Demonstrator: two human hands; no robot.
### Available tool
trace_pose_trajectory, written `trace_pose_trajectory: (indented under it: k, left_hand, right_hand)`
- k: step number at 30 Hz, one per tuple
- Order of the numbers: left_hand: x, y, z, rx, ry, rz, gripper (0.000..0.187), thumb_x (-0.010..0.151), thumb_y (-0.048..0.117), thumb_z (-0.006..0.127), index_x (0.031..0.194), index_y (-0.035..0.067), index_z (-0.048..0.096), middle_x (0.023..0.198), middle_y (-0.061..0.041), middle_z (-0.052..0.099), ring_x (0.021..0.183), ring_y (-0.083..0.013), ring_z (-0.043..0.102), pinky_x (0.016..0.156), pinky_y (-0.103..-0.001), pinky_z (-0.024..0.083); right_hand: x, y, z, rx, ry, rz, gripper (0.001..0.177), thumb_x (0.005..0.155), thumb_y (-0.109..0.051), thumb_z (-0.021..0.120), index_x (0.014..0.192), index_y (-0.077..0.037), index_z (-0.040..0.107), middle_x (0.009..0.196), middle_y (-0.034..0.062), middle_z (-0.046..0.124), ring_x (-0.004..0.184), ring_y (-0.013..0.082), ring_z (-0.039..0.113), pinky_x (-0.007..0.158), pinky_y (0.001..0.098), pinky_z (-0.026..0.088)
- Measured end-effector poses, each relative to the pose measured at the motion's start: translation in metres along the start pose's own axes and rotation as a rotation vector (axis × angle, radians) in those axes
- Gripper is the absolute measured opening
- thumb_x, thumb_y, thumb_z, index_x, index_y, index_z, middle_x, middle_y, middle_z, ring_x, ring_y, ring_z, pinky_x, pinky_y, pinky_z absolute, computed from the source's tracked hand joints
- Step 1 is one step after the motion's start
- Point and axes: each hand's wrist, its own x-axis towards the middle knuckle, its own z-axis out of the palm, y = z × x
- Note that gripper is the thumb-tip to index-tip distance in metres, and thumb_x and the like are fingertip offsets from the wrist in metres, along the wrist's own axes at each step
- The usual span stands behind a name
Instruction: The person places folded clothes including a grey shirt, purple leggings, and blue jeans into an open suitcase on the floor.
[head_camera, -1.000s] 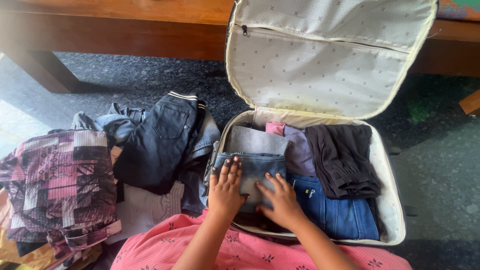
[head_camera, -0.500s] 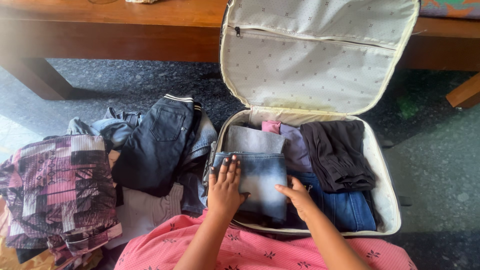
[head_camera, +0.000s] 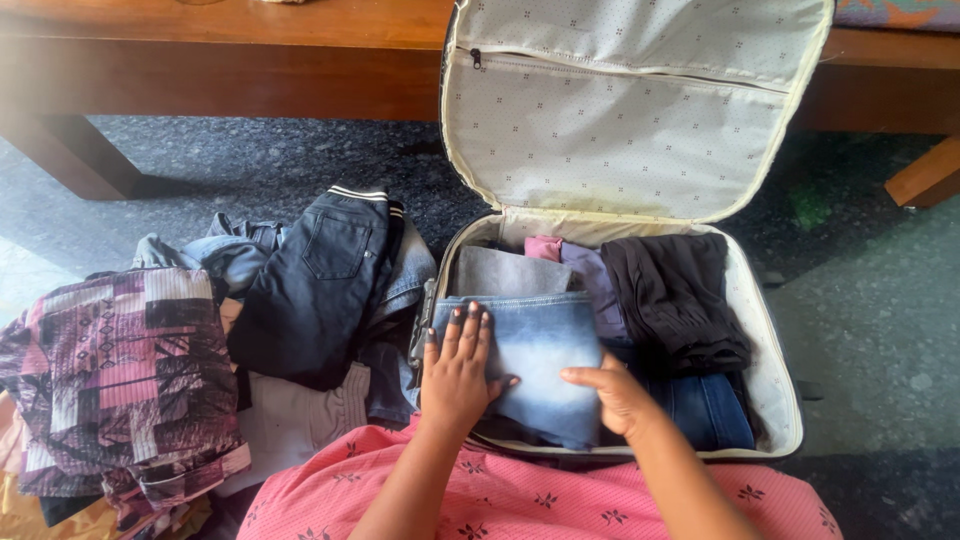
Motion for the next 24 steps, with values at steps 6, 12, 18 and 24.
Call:
trace_pose_trajectory:
  k: [6,12,18,24]
  left_hand:
    - [0.0,0.011,-0.018,-0.169,0.038,-0.014,0.102,0.078,0.072,0.063,0.154,0.009,0.037,0.162,-0.015,0.03,0.145,-0.0365,0.032,0.113,-0.058,0.027]
    - [-0.001,0.01,-0.01,-0.171,0.009,0.019,0.097,0.081,0.067,0.065,0.155,0.011,0.036,0.162,-0.015,0.029,0.146,-0.0383,0.031,0.112,-0.059,0.028]
    - [-0.003,0.007,0.004,-0.055,-0.146,0.049,0.091,0.082,0.054,0.069,0.156,0.013,0.034,0.163,-0.015,0.03,0.149,-0.0349,0.029,0.115,-0.055,0.028]
    - [-0.004,0.004,0.011,-0.07,-0.403,0.009,0.091,0.088,0.054,0.067,0.159,0.012,0.029,0.162,-0.014,0.031,0.149,-0.0352,0.026,0.116,-0.052,0.029]
  right_hand:
    - [-0.017,-0.034,-0.004,-0.142,-0.031,-0.114,0.062,0.074,-0.001,0.075,0.133,-0.004,0.059,0.113,0.0093,0.071,0.103,0.0207,0.066,0.095,0.0368,0.051]
    - [-0.025,-0.049,-0.003,-0.214,-0.005,-0.121,0.066,0.073,0.002,0.075,0.136,-0.003,0.056,0.115,0.01,0.07,0.107,0.0198,0.065,0.097,0.035,0.049]
    - [-0.034,-0.066,-0.011,-0.276,0.006,-0.139,0.068,0.073,0.003,0.073,0.139,-0.002,0.054,0.119,0.0108,0.069,0.11,0.0202,0.065,0.1,0.035,0.048]
    - [-0.043,-0.074,-0.034,-0.316,0.051,-0.102,0.068,0.074,0.002,0.073,0.139,-0.001,0.055,0.121,0.0111,0.07,0.112,0.0202,0.064,0.101,0.0358,0.046]
